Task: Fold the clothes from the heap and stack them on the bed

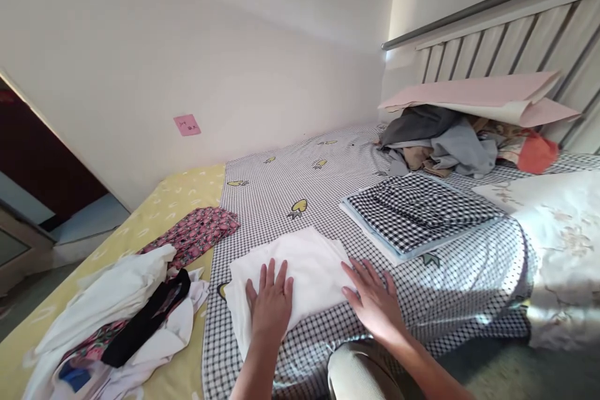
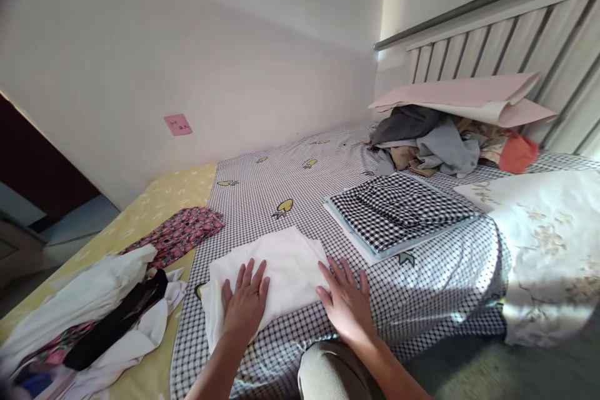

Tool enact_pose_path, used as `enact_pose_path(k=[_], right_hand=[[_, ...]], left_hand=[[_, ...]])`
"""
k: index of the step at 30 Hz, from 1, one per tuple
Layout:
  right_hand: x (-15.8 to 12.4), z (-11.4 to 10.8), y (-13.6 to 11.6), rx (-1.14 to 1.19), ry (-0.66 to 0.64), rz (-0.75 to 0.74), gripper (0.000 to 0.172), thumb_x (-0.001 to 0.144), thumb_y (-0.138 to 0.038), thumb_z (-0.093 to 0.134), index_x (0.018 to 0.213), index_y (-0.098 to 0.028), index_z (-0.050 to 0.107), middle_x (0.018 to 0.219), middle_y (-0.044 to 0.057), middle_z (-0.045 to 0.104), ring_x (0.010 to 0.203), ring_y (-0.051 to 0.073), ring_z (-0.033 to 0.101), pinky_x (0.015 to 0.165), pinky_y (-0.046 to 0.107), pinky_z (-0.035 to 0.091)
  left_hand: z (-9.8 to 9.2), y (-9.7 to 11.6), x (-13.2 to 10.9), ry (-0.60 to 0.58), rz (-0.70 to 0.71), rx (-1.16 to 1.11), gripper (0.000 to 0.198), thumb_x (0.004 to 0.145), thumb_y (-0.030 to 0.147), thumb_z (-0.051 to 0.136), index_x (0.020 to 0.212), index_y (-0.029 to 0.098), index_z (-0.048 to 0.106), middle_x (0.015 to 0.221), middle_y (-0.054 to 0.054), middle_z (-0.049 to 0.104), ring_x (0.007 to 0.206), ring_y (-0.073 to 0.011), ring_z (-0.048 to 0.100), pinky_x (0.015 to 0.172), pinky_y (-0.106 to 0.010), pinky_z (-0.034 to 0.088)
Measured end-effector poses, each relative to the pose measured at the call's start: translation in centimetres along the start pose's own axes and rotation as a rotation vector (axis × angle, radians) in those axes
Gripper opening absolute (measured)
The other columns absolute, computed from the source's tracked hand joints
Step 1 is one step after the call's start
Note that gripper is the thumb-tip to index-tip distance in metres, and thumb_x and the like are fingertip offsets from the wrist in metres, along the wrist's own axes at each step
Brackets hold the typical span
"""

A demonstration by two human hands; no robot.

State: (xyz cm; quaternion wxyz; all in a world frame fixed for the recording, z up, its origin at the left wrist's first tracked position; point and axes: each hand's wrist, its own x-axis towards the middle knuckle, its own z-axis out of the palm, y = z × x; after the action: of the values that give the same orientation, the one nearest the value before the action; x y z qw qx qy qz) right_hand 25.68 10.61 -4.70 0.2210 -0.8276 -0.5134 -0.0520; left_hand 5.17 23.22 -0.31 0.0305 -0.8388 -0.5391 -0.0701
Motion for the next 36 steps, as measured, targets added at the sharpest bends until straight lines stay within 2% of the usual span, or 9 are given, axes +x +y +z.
enact_pose_path(k=[3, 6, 10, 15, 18, 26, 30, 33, 36], right_hand=[[0.6, -1.6, -1.5, 0.048, 0.220, 0.025, 0.049, 0.099, -0.026, 0.044, 0.146, -0.031, 0.058, 0.157, 0.009, 0.055, 0.144, 0.032, 0.049, 0.117, 0.066, 0.031], [2.7, -4.2, -5.7, 0.111, 0.331, -0.177, 0.048, 0.103, -0.027, 0.040, 0.148, -0.031, 0.054, 0.159, 0.008, 0.052, 0.149, 0.031, 0.043, 0.120, 0.065, 0.024], [5.7, -4.5, -10.3, 0.125, 0.131, -0.429, 0.050, 0.107, -0.036, 0.040, 0.156, -0.037, 0.046, 0.163, 0.002, 0.048, 0.156, 0.032, 0.029, 0.124, 0.067, 0.013], [6.4, 0.8, -9.7, 0.043, -0.281, -0.340, 0.054, 0.107, -0.053, 0.037, 0.159, -0.041, 0.041, 0.167, 0.000, 0.042, 0.157, 0.036, 0.027, 0.122, 0.071, 0.017], [6.2, 2.4, -8.8, 0.027, -0.336, -0.317, 0.056, 0.106, -0.060, 0.029, 0.160, -0.046, 0.036, 0.169, -0.004, 0.036, 0.159, 0.034, 0.022, 0.124, 0.069, 0.014], [6.6, 1.8, -8.8, 0.012, -0.376, -0.319, 0.057, 0.106, -0.061, 0.023, 0.160, -0.047, 0.034, 0.171, -0.005, 0.033, 0.160, 0.032, 0.021, 0.124, 0.067, 0.013], [6.6, 2.0, -8.7, 0.007, -0.378, -0.322, 0.057, 0.106, -0.059, 0.024, 0.160, -0.046, 0.035, 0.171, -0.003, 0.034, 0.159, 0.032, 0.021, 0.124, 0.067, 0.013], [6.5, 1.9, -8.6, 0.012, -0.358, -0.326, 0.056, 0.107, -0.057, 0.025, 0.160, -0.044, 0.038, 0.170, -0.002, 0.036, 0.159, 0.032, 0.023, 0.123, 0.068, 0.015], [6.4, 1.5, -8.8, -0.003, -0.371, -0.315, 0.055, 0.107, -0.055, 0.026, 0.160, -0.043, 0.038, 0.170, -0.003, 0.035, 0.159, 0.032, 0.022, 0.124, 0.067, 0.014]], left_hand=[[-0.1, 0.2, -0.2, 0.007, -0.001, -0.001, 0.051, 0.107, 0.040, 0.031, 0.157, 0.036, 0.039, 0.170, -0.004, 0.033, 0.157, -0.0294, 0.031, 0.124, -0.070, 0.024], [0.0, 0.3, -0.5, 0.024, -0.002, -0.028, 0.050, 0.107, 0.039, 0.031, 0.156, 0.036, 0.041, 0.169, -0.004, 0.034, 0.157, -0.0294, 0.031, 0.125, -0.070, 0.025], [0.5, 0.2, -0.7, 0.045, -0.009, -0.106, 0.051, 0.107, 0.042, 0.029, 0.156, 0.037, 0.042, 0.169, -0.003, 0.035, 0.158, -0.0284, 0.030, 0.126, -0.069, 0.024], [1.6, -0.3, -0.8, 0.090, 0.004, -0.216, 0.050, 0.107, 0.044, 0.031, 0.155, 0.040, 0.043, 0.169, 0.000, 0.037, 0.158, -0.0270, 0.030, 0.127, -0.069, 0.020], [1.8, -0.4, -0.8, 0.111, 0.011, -0.259, 0.050, 0.106, 0.043, 0.032, 0.154, 0.040, 0.045, 0.168, -0.001, 0.040, 0.157, -0.0270, 0.031, 0.128, -0.068, 0.020], [0.5, -0.4, -1.0, 0.117, 0.000, -0.345, 0.051, 0.105, 0.033, 0.036, 0.156, 0.030, 0.045, 0.168, -0.008, 0.040, 0.157, -0.0273, 0.032, 0.128, -0.063, 0.024], [0.0, -3.6, -1.4, 0.144, -0.081, -0.365, 0.053, 0.106, 0.030, 0.032, 0.158, 0.025, 0.040, 0.171, -0.011, 0.034, 0.159, -0.0233, 0.028, 0.127, -0.053, 0.031], [0.1, -7.7, -2.5, 0.115, -0.125, -0.233, 0.048, 0.105, 0.030, 0.034, 0.149, 0.030, 0.054, 0.166, -0.008, 0.043, 0.155, -0.0275, 0.036, 0.127, -0.060, 0.028], [0.4, -10.9, -3.8, 0.122, -0.069, -0.155, 0.045, 0.104, 0.034, 0.040, 0.147, 0.035, 0.056, 0.162, -0.004, 0.050, 0.152, -0.0285, 0.041, 0.126, -0.062, 0.027]])
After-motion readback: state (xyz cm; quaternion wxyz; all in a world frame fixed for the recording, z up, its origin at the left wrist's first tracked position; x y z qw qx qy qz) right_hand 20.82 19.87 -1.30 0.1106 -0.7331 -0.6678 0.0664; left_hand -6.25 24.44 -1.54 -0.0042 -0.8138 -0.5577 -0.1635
